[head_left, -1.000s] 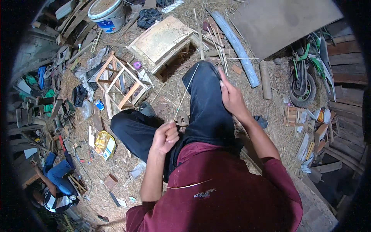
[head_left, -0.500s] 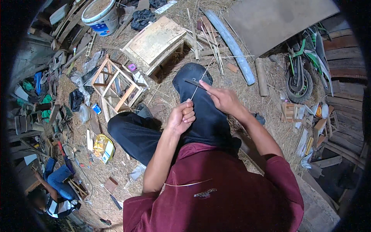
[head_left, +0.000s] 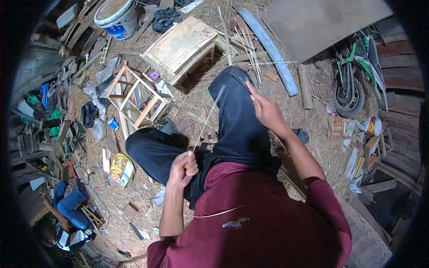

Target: The person shaves a thin strip of wood using a knife. The person repeatedly runs the blade along the length of the strip to thin or sharpen it, and later uses the knife to trim edges on a small wooden frame.

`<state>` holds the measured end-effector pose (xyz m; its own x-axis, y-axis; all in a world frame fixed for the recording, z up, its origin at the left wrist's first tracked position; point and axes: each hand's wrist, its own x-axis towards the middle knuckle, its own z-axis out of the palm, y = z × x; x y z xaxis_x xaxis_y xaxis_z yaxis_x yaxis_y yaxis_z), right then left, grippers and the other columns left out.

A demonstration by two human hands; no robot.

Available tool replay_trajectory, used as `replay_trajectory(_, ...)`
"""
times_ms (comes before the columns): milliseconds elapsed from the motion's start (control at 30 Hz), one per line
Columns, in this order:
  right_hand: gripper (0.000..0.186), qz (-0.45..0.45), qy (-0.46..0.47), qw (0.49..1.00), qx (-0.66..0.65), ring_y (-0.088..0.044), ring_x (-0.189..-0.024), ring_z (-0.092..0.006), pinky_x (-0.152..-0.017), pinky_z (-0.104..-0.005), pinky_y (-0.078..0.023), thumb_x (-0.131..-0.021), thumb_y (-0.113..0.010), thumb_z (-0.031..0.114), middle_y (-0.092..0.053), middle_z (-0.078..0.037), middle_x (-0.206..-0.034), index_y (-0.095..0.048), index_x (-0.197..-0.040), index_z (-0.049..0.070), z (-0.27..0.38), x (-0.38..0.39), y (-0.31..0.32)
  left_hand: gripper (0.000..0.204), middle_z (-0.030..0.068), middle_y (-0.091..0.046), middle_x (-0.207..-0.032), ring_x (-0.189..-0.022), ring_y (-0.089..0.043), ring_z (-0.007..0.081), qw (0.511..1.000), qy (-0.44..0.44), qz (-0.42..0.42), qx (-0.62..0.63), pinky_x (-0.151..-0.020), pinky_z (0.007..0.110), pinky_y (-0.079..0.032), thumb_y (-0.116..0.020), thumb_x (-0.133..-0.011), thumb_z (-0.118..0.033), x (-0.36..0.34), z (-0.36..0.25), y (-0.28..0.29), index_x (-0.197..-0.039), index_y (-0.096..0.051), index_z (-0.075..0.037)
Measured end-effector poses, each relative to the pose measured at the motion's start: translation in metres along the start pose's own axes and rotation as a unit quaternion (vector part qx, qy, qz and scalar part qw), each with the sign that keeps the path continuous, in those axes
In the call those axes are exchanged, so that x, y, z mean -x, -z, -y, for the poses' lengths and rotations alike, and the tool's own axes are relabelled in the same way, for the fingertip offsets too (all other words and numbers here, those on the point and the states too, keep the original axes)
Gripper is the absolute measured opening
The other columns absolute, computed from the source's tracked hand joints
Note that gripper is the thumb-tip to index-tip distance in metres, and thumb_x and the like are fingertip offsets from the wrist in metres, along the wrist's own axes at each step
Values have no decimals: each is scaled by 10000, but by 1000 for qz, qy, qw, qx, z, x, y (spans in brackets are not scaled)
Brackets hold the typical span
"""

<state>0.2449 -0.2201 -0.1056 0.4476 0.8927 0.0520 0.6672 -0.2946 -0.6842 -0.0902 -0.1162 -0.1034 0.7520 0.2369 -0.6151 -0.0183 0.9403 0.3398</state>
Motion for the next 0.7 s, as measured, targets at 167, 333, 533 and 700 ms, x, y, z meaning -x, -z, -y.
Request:
replay_trajectory(167,559,-5,31,999,-32,-661,-787,-393,-700,-444,-538,-934,-522,137,-663,-229,-925,-398,-1467,250,23,3,6,304,-62,-323,-564,-459,-295,63,977,-97,-59,-178,-430,239,-235,-485,-1006,-251,-53,-13,-53,-734,-445,-121)
replay_trajectory(333,578,116,78,988,72,-624,-643,-381,-595,-484,-510,-928,-539,173,-620,-175,-723,-400,-1452,374,25,-5,-6,320,-76,-352,-570,-457,-298,53,966,-114,-48,-228,-435,227,-234,-474,-1019,-285,-122,-9,-94,-745,-496,-122)
replay_trajectory(533,597,69,58,992,89,-620,-621,-397,-575,-504,-501,-923,-553,176,-607,-201,-685,-383,-1464,364,13,-4,-4,302,-79,-348,-570,-470,-315,59,961,-113,-43,-248,-449,228,-239,-494,-1011,-302,-117,6,-73,-763,-502,-131)
replay_trajectory(700,592,68,51,991,104,-618,-604,-406,-571,-518,-499,-932,-547,189,-609,-207,-674,-370,-1472,353,9,-2,-7,335,-65,-366,-559,-458,-308,51,963,-86,-72,-246,-432,229,-226,-463,-1026,-295,-77,7,-64,-752,-508,-108)
